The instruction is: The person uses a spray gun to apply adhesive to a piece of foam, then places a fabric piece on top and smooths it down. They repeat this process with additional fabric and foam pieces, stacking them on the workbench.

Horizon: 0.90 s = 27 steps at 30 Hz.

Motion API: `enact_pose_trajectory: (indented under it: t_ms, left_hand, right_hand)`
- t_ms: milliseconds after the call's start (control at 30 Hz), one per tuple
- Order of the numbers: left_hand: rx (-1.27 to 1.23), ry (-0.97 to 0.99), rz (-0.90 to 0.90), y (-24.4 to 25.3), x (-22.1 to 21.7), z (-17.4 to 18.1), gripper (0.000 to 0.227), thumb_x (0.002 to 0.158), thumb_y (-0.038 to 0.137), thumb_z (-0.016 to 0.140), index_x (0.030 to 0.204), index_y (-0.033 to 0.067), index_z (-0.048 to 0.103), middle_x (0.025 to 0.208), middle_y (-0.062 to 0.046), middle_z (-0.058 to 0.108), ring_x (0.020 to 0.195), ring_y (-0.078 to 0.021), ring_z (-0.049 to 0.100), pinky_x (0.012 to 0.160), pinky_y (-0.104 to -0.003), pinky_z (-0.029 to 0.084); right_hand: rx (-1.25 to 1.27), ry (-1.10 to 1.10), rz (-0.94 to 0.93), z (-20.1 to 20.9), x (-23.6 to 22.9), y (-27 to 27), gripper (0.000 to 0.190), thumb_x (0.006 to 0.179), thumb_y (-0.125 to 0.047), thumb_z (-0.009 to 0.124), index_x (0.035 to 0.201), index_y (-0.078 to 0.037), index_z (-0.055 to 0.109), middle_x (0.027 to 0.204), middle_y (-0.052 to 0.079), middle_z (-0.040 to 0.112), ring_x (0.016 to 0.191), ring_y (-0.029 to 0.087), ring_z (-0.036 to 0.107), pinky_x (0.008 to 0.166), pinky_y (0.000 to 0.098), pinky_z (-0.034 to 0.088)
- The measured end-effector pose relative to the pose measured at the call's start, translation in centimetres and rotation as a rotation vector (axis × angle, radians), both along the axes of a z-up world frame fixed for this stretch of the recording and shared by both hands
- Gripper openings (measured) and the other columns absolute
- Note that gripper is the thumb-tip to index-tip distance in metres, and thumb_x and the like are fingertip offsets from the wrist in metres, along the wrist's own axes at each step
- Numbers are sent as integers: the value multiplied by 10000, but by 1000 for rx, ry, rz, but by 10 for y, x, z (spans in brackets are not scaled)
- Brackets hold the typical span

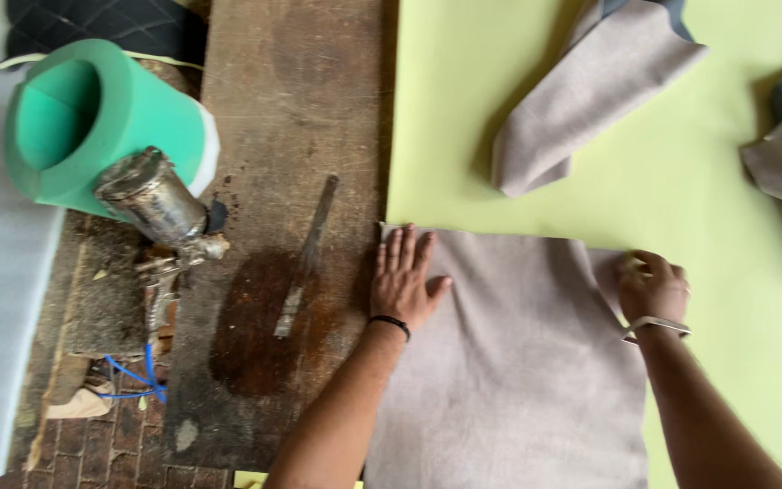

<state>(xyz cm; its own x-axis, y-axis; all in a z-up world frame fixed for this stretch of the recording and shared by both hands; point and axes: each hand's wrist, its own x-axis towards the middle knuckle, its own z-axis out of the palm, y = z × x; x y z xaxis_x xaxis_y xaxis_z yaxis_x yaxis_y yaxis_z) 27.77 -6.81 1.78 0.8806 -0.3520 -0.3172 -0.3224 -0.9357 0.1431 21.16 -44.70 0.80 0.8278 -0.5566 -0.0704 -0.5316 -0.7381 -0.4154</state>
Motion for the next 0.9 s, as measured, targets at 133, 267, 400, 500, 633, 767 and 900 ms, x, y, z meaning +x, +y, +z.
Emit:
enact_pose_trajectory:
  t_ms: [133,267,400,500,633,767,900]
  left_hand:
    - [22,-12,15,-1,-7,-11,895,961,765,240,1640,237,-7,1711,-137,-76,1580,-326,-37,1256,-488,-27]
    - [62,-56,-21,-2,1,-17,913,960,782,236,1639,231,-26,1707,-141,-79,1570,-332,-41,1244,-501,-26]
    - [85,-67,-6,0,1,-21,910,953,784,249,1637,259,-42,1709,-135,-81,1573,-321,-43,1250,-490,-22]
    - [104,-43,0,-2,-5,-23,908,951,776,256,1633,263,-51,1710,-126,-86,1571,-314,-44,1250,-487,-19]
    - [86,-77,13,-2,-3,-22,889,968,761,281,1637,265,-29,1715,-121,-68,1577,-316,-22,1259,-484,-6]
    - [140,-17,19,-4,-2,-25,894,965,751,321,1638,277,-28,1716,-115,-68,1580,-315,-8,1255,-493,1]
    - [78,-112,-1,0,-4,-25,903,969,730,356,1641,257,-20,1714,-125,-54,1580,-321,9,1266,-496,15]
  right_hand:
    - [82,278,52,-2,15,-1,463,901,-456,791,1124,-57,717,1233,186,628,1141,350,581,973,488,493]
    - [265,256,-52,20,26,-1,404,933,-421,786,1032,-36,715,1025,189,740,952,326,697,914,477,561]
    - [348,19,-199,22,20,-19,284,878,-305,812,993,-64,715,968,111,762,873,236,721,840,398,606]
    - [172,11,-137,1,16,-29,291,920,-302,827,1010,-55,702,995,110,748,904,232,701,857,405,583]
    - [-210,-245,-5,-4,12,-5,409,902,-230,819,1214,-47,627,1163,145,677,1075,277,623,910,437,538]
    - [-129,352,465,34,-23,92,510,910,-344,704,1398,-303,561,1513,67,499,1202,262,561,1022,492,474]
    - [-119,549,1036,56,-60,175,857,919,-699,452,1600,-289,131,1696,62,30,1551,268,46,1242,542,70]
